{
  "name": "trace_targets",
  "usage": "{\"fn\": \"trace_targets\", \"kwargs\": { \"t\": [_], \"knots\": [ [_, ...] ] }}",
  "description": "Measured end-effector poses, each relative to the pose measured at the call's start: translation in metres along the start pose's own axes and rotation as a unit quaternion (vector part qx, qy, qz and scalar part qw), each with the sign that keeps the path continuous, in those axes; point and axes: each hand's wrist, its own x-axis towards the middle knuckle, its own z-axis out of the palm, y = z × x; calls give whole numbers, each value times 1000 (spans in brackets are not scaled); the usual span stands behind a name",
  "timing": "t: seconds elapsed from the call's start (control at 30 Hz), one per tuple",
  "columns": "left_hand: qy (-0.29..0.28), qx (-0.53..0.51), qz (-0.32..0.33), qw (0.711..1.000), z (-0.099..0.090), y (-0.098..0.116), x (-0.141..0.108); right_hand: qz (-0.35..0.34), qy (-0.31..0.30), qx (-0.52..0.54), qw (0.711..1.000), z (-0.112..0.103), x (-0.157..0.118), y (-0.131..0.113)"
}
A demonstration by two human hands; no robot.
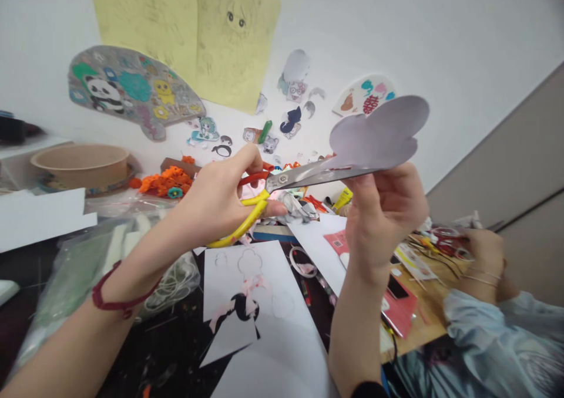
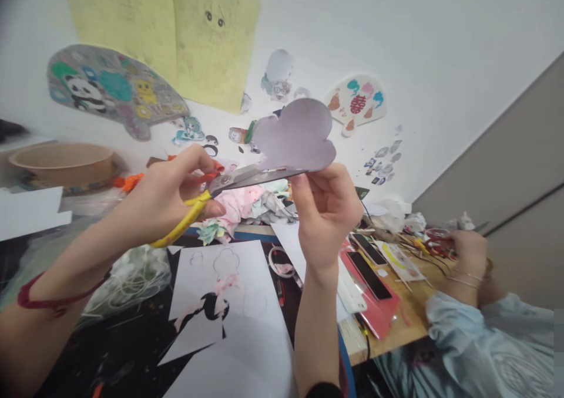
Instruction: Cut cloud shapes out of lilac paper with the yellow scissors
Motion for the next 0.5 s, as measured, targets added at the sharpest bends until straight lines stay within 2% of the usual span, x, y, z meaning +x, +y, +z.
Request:
{"fn": "trace_targets", "kwargs": {
  "t": [0.17, 0.5],
  "knots": [
    [2, 1, 0, 1000, 0, 0, 0, -21, 5, -20, 1000, 0, 0, 2],
    [6, -5, 0, 1000, 2, -2, 0, -10, 11, -12, 1000, 0, 0, 1]
  ]
}}
